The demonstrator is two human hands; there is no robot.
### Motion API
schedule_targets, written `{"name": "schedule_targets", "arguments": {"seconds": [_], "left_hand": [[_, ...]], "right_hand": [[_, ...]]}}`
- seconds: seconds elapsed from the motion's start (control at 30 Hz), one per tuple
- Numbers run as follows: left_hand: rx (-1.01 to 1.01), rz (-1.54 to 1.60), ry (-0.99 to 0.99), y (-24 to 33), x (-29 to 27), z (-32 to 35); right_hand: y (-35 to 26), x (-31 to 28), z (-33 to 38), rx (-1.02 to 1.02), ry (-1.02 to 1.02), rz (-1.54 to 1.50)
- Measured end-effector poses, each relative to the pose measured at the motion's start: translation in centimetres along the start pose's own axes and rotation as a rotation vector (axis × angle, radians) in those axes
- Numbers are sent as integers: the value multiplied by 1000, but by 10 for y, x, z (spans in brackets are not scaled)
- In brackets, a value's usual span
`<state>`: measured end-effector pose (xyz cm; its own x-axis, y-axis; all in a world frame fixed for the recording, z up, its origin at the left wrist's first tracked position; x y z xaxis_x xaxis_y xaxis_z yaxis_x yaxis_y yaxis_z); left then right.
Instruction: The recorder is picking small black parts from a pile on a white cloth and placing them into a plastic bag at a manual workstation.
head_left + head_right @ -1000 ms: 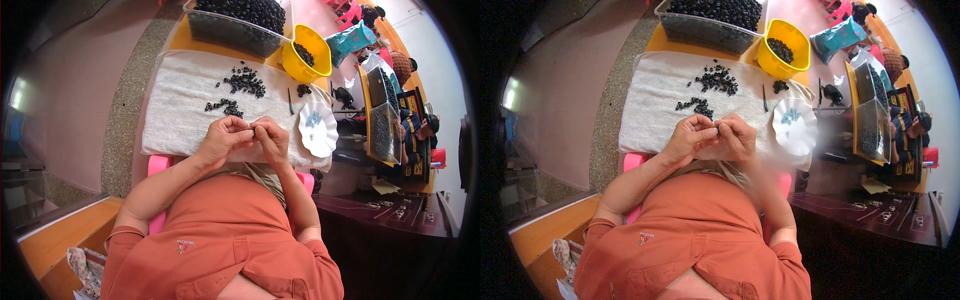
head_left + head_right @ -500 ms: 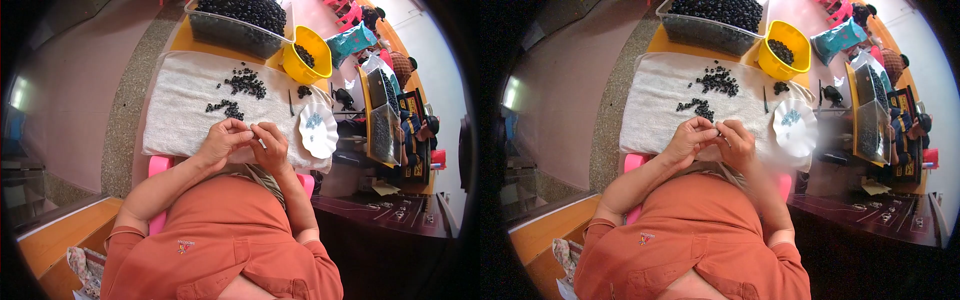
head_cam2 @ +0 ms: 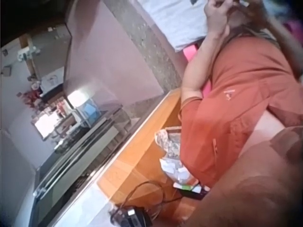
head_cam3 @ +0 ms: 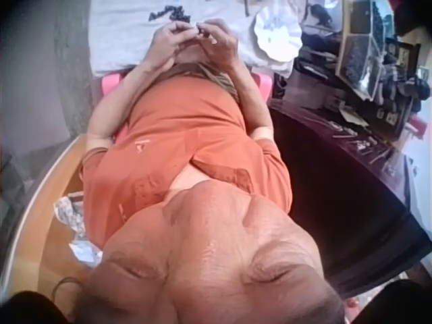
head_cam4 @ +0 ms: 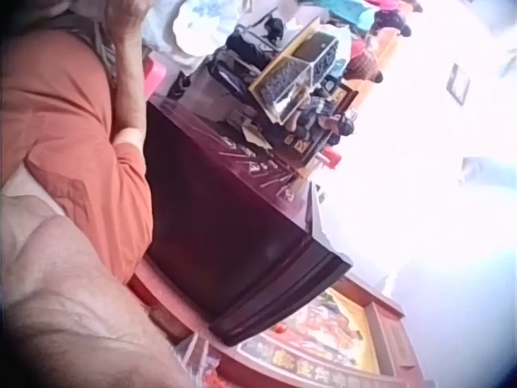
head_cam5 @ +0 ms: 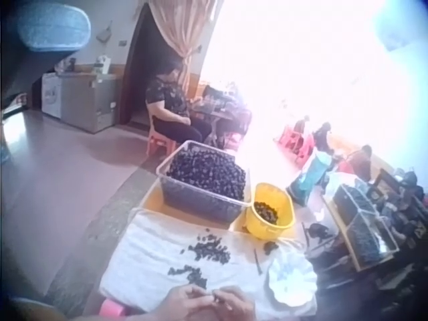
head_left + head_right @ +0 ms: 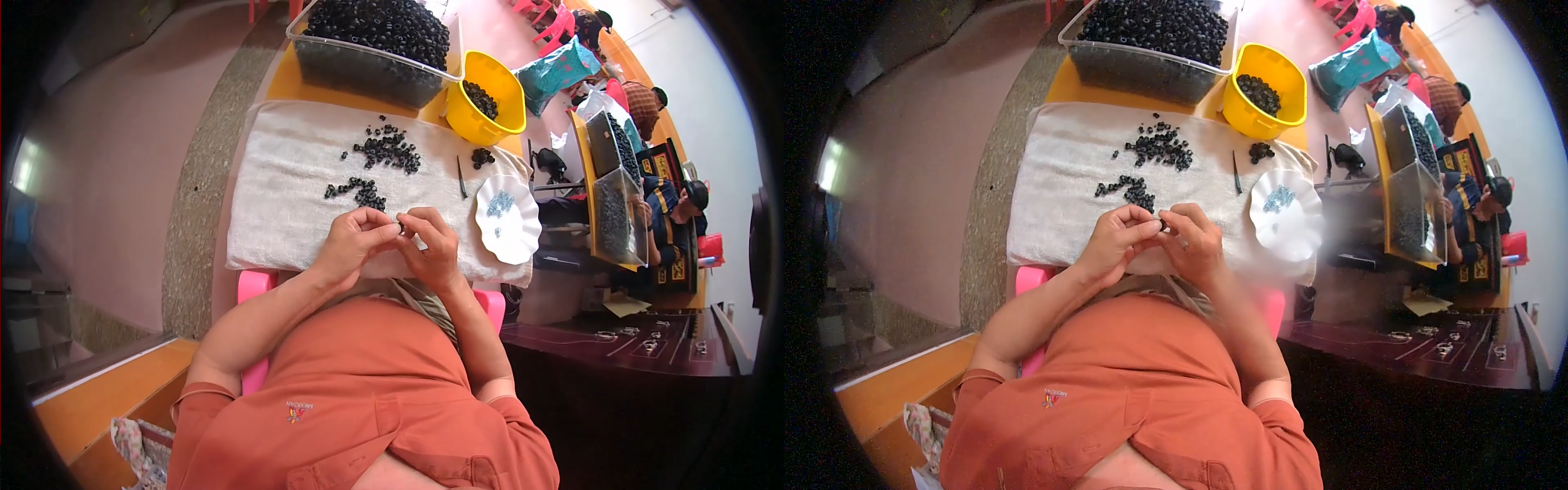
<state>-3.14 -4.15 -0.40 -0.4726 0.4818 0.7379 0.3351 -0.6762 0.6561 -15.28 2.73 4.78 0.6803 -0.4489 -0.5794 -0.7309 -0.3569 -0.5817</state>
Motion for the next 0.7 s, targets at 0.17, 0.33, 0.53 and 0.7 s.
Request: {"name": "schedule_targets", "arguments": {"seconds": [0.17,0.33,0.53,0.7], "left_hand": [[7,-9,24,1,1,1],[26,-23,25,-2,-1,1],[36,-61,14,1,2,1],[34,-67,11,-2,1,1]], "right_hand": [[-1,-3,-1,-29,-5,65],[-10,-4,-6,-87,-13,66],[-4,-3,-3,-28,-14,-3],[-8,-6,-5,-14,-40,-6]]}}
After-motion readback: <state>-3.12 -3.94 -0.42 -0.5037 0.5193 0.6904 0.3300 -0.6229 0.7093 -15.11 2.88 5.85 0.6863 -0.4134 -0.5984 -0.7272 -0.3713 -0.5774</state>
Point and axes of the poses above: each hand's wrist, its own z-axis away from the middle knuckle, its own x-axis out of the palm, y = z × x, the point moved 5 cm from there along -z, towards the middle knuckle, and after that the axes turned 5 degrees about -y, right-handed, at the moved point
